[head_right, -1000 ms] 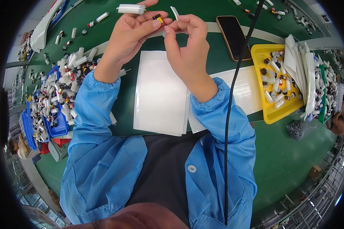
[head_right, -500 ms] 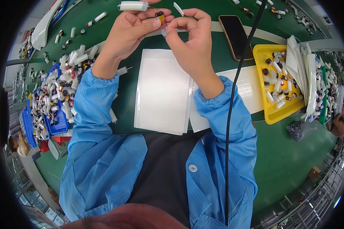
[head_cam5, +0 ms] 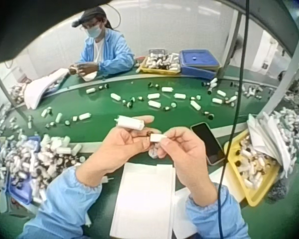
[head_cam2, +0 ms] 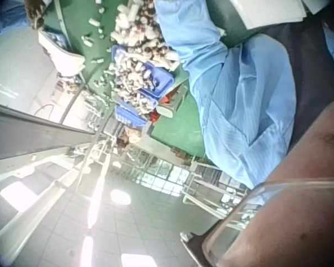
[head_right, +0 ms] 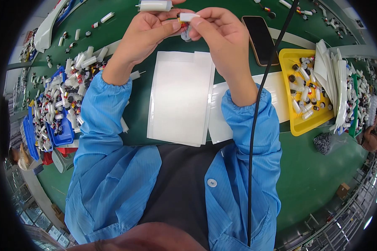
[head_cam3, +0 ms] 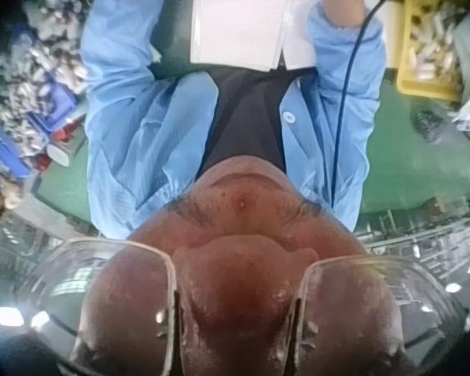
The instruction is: Manually assembling small cylindrical electronic components by attaching plastic housings and labels.
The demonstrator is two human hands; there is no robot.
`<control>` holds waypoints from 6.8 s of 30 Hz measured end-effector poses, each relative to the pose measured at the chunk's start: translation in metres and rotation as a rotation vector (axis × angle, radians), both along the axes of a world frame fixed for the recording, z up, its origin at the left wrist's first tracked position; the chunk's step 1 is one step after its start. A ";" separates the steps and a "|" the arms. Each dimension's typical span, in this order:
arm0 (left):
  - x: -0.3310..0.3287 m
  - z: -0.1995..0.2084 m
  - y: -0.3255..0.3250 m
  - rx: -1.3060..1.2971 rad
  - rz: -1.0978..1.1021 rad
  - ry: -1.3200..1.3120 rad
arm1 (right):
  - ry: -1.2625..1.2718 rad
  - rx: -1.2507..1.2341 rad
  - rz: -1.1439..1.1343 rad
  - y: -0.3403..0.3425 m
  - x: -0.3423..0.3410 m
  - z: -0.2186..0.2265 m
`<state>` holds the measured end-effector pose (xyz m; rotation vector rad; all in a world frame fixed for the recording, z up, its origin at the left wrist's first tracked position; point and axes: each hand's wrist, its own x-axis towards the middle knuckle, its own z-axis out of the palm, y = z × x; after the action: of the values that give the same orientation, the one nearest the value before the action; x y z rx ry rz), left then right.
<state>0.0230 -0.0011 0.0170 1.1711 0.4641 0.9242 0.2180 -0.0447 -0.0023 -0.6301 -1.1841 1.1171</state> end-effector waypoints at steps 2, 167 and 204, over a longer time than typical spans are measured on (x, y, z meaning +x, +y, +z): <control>0.001 0.001 -0.001 0.029 -0.005 0.013 | -0.029 -0.075 0.029 0.000 0.000 -0.002; -0.252 -0.082 0.266 0.872 0.388 1.690 | -1.349 0.154 -0.022 -0.014 0.023 -0.017; 0.004 0.015 -0.037 -0.158 -0.343 0.230 | -0.300 0.070 0.064 -0.014 -0.007 0.007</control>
<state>0.0272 -0.0378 0.0325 1.1711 0.4920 0.4511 0.2113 -0.0585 0.0042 -0.7268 -1.5028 1.0537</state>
